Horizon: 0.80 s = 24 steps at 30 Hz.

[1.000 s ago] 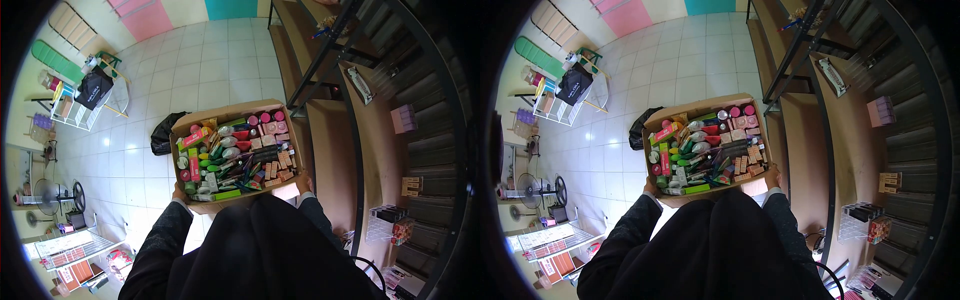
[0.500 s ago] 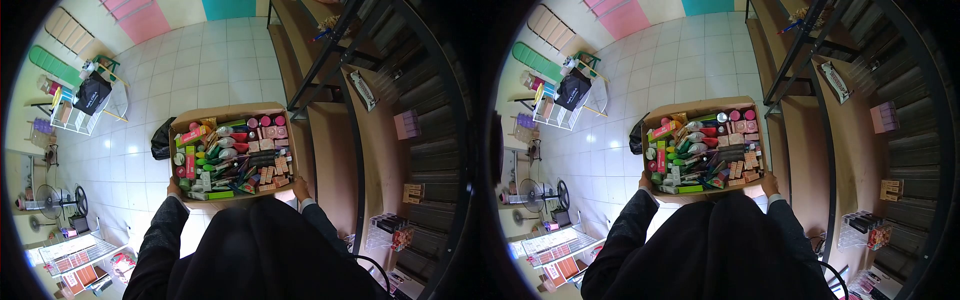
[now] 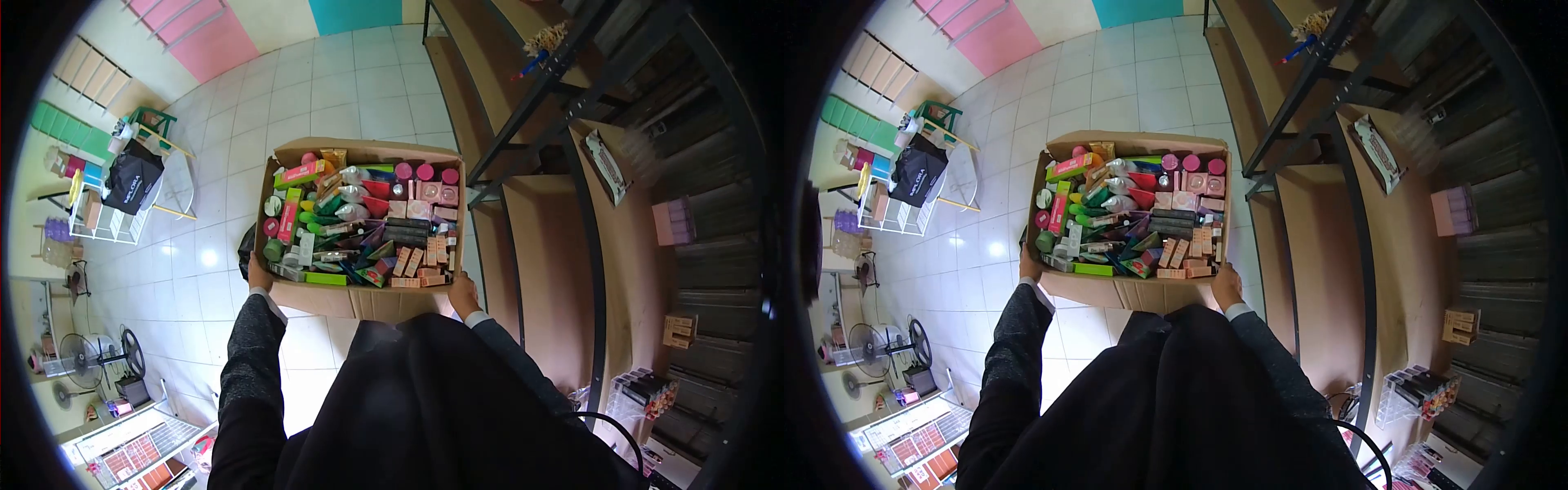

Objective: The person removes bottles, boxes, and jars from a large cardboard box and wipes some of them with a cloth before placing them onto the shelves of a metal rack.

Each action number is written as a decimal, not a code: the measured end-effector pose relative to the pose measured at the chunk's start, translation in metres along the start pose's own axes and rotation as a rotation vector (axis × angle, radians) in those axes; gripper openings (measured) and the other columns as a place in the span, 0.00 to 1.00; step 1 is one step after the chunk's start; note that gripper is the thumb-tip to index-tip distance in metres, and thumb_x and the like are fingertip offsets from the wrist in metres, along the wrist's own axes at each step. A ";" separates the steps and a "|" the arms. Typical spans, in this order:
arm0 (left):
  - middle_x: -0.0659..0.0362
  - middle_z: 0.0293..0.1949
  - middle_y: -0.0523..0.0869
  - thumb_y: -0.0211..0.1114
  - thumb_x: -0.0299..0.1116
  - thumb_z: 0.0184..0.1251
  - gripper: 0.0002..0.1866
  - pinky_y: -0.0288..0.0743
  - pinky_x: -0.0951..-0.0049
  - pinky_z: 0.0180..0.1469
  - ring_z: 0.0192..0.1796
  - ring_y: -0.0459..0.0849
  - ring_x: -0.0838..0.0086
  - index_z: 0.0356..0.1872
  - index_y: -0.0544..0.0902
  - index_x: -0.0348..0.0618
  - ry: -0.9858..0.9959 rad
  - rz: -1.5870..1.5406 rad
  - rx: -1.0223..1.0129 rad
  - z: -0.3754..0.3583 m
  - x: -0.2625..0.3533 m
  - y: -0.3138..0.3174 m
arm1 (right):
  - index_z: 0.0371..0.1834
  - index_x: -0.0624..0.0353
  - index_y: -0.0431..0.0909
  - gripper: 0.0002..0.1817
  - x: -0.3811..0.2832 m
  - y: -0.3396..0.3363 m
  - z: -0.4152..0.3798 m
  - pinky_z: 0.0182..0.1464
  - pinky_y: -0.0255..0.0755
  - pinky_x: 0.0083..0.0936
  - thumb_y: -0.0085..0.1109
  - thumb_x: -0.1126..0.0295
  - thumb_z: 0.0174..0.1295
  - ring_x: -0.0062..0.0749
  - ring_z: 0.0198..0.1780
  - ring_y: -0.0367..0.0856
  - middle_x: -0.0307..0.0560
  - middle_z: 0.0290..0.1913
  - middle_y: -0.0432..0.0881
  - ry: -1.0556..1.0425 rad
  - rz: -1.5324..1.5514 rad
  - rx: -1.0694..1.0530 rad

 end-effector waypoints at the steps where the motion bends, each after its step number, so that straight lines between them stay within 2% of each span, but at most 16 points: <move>1: 0.44 0.60 0.65 0.68 0.22 0.40 0.47 0.59 0.66 0.63 0.62 0.63 0.53 0.65 0.52 0.37 0.010 -0.016 0.002 0.017 0.001 -0.001 | 0.38 0.71 0.70 0.11 -0.011 -0.002 0.013 0.44 0.70 0.45 0.44 0.74 0.55 0.61 0.42 0.76 0.71 0.37 0.77 -0.005 0.002 0.001; 4: 0.45 0.59 0.66 0.70 0.23 0.37 0.49 0.60 0.65 0.62 0.61 0.64 0.53 0.65 0.52 0.39 0.033 -0.005 0.010 0.053 0.010 0.000 | 0.38 0.70 0.70 0.11 -0.037 -0.007 0.050 0.44 0.70 0.45 0.44 0.74 0.55 0.60 0.42 0.76 0.71 0.36 0.77 -0.028 -0.030 0.027; 5: 0.45 0.58 0.67 0.72 0.24 0.32 0.51 0.62 0.64 0.61 0.61 0.64 0.53 0.65 0.53 0.40 0.063 0.002 0.054 0.060 0.015 -0.002 | 0.37 0.69 0.70 0.11 -0.043 -0.006 0.066 0.41 0.70 0.45 0.46 0.71 0.58 0.60 0.39 0.77 0.67 0.34 0.78 -0.095 -0.056 0.075; 6: 0.45 0.58 0.67 0.72 0.24 0.32 0.51 0.62 0.64 0.61 0.61 0.64 0.53 0.65 0.53 0.40 0.067 -0.003 0.059 0.071 0.017 0.000 | 0.37 0.69 0.70 0.11 -0.050 -0.009 0.078 0.41 0.70 0.45 0.46 0.71 0.58 0.60 0.39 0.77 0.67 0.34 0.78 -0.099 -0.055 0.082; 10: 0.46 0.57 0.69 0.74 0.23 0.26 0.53 0.65 0.64 0.59 0.59 0.67 0.53 0.64 0.57 0.41 -0.056 -0.089 0.061 0.091 0.010 0.007 | 0.38 0.69 0.71 0.10 -0.076 -0.030 0.112 0.42 0.70 0.45 0.47 0.73 0.55 0.59 0.40 0.77 0.69 0.35 0.77 -0.048 -0.089 0.076; 11: 0.46 0.56 0.70 0.73 0.22 0.27 0.52 0.66 0.64 0.58 0.57 0.69 0.53 0.64 0.57 0.41 -0.069 -0.069 0.020 0.090 0.014 0.009 | 0.38 0.68 0.71 0.10 -0.080 -0.036 0.118 0.42 0.70 0.45 0.47 0.73 0.56 0.59 0.41 0.77 0.69 0.35 0.77 -0.042 -0.113 0.068; 12: 0.46 0.55 0.71 0.72 0.22 0.28 0.51 0.66 0.64 0.57 0.57 0.70 0.53 0.63 0.57 0.39 -0.114 -0.095 -0.032 0.088 0.015 0.011 | 0.38 0.68 0.71 0.10 -0.082 -0.041 0.122 0.42 0.70 0.45 0.47 0.73 0.56 0.58 0.41 0.77 0.68 0.35 0.77 -0.033 -0.138 0.057; 15: 0.44 0.54 0.71 0.73 0.23 0.28 0.51 0.66 0.65 0.56 0.56 0.70 0.53 0.63 0.57 0.36 -0.093 -0.119 -0.010 0.086 0.006 0.025 | 0.41 0.68 0.72 0.12 -0.070 -0.045 0.135 0.43 0.71 0.43 0.47 0.71 0.56 0.56 0.41 0.78 0.65 0.37 0.78 -0.010 -0.233 -0.040; 17: 0.44 0.53 0.72 0.73 0.23 0.28 0.51 0.66 0.66 0.56 0.55 0.71 0.53 0.63 0.57 0.35 -0.102 -0.115 -0.033 0.083 0.012 0.022 | 0.39 0.64 0.77 0.13 -0.086 -0.052 0.132 0.43 0.72 0.41 0.48 0.69 0.56 0.51 0.41 0.79 0.59 0.39 0.80 -0.003 -0.395 -0.170; 18: 0.44 0.54 0.71 0.73 0.24 0.28 0.51 0.65 0.66 0.57 0.56 0.70 0.53 0.63 0.56 0.35 -0.142 -0.215 -0.054 0.085 0.009 0.025 | 0.39 0.64 0.77 0.13 -0.105 -0.069 0.132 0.43 0.72 0.41 0.48 0.69 0.56 0.51 0.41 0.79 0.59 0.39 0.80 0.003 -0.394 -0.166; 20: 0.44 0.55 0.70 0.72 0.23 0.31 0.50 0.64 0.67 0.59 0.57 0.69 0.54 0.63 0.56 0.34 -0.193 -0.184 -0.098 0.081 0.026 0.013 | 0.35 0.59 0.79 0.11 -0.139 -0.093 0.143 0.41 0.72 0.41 0.48 0.68 0.56 0.49 0.41 0.79 0.54 0.39 0.80 0.036 -0.564 -0.125; 21: 0.44 0.55 0.70 0.72 0.23 0.31 0.50 0.64 0.67 0.59 0.57 0.69 0.54 0.63 0.56 0.34 -0.195 -0.176 -0.108 0.080 0.022 0.016 | 0.35 0.57 0.80 0.10 -0.156 -0.094 0.158 0.41 0.72 0.42 0.48 0.69 0.55 0.49 0.41 0.79 0.53 0.39 0.81 -0.020 -0.537 -0.072; 23: 0.42 0.54 0.71 0.65 0.29 0.47 0.40 0.65 0.65 0.57 0.56 0.71 0.52 0.63 0.57 0.37 -0.091 -0.147 -0.020 0.081 0.016 0.019 | 0.34 0.56 0.80 0.10 -0.203 -0.099 0.188 0.41 0.71 0.42 0.49 0.68 0.55 0.50 0.40 0.79 0.53 0.38 0.80 -0.147 -0.403 0.036; 24: 0.42 0.54 0.71 0.65 0.29 0.47 0.40 0.65 0.65 0.57 0.56 0.71 0.52 0.63 0.57 0.37 -0.092 -0.149 -0.027 0.081 0.013 0.023 | 0.33 0.57 0.80 0.10 -0.232 -0.099 0.199 0.42 0.71 0.41 0.51 0.66 0.55 0.50 0.40 0.78 0.53 0.39 0.80 -0.222 -0.296 0.086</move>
Point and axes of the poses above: each hand's wrist, its own z-axis towards the middle knuckle, its own y-axis out of the palm, x = y × z, the point moved 9 cm from there along z, towards the middle knuckle
